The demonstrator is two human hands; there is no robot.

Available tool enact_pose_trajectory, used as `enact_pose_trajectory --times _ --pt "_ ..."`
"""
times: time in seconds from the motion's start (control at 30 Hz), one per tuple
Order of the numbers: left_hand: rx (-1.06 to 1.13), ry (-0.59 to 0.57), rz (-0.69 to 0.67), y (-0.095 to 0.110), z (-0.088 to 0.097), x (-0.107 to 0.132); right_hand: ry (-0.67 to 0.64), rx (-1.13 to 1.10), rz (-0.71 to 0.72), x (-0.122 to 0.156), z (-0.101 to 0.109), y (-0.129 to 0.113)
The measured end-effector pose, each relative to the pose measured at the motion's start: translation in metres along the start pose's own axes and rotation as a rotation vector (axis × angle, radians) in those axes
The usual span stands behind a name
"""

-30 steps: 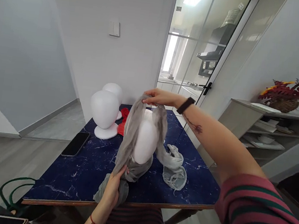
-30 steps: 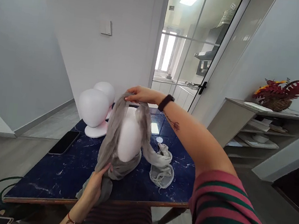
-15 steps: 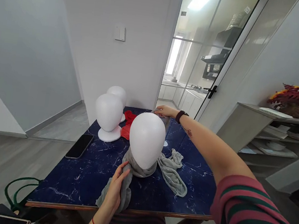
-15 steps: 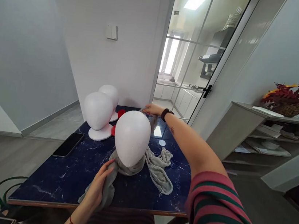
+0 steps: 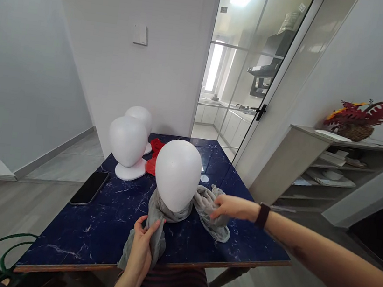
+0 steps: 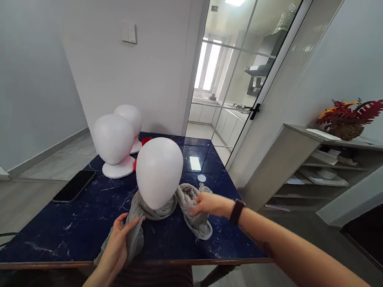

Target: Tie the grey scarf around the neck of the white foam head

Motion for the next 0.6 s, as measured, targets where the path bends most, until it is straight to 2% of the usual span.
enact_pose_trajectory --times 0.07,0.17,0.27,0.37,0.43,0.5,0.6 --pt "0.048 0.026 0.078 -0.005 -0.003 0.005 -0.030 -0.145 -0.023 0.006 -0.040 0.004" --pt "0.068 -0.063 0.260 -0.014 -0.016 0.015 -0.089 -0.440 -0.013 0.007 -0.084 -0.002" --pt "0.041 -0.194 0.406 -0.023 -0.031 0.023 -0.160 -0.435 0.021 -0.003 -0.109 -0.012" --pt "0.026 -0.414 0.428 -0.027 -0.052 0.028 -0.205 -0.442 -0.008 -0.017 -0.125 -0.014" --pt "-0.015 -0.510 0.419 -0.031 -0.062 0.029 -0.252 -0.452 -0.033 -0.026 -0.136 -0.013" --pt "-0.081 -0.477 0.394 -0.035 -0.064 0.022 -0.298 -0.423 -0.032 -0.032 -0.144 -0.012" --pt "-0.168 -0.330 0.389 -0.042 -0.059 0.009 -0.357 -0.331 0.017 -0.034 -0.148 -0.011"
Point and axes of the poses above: each hand's wrist, its own x-axis away from the middle knuckle, its own z-axis out of the back of the hand, y = z × x, the point moved 9 cm from there along -x, towards the middle knuckle, and after that the axes turned 4 degrees about -x, right-handed, at the moved point
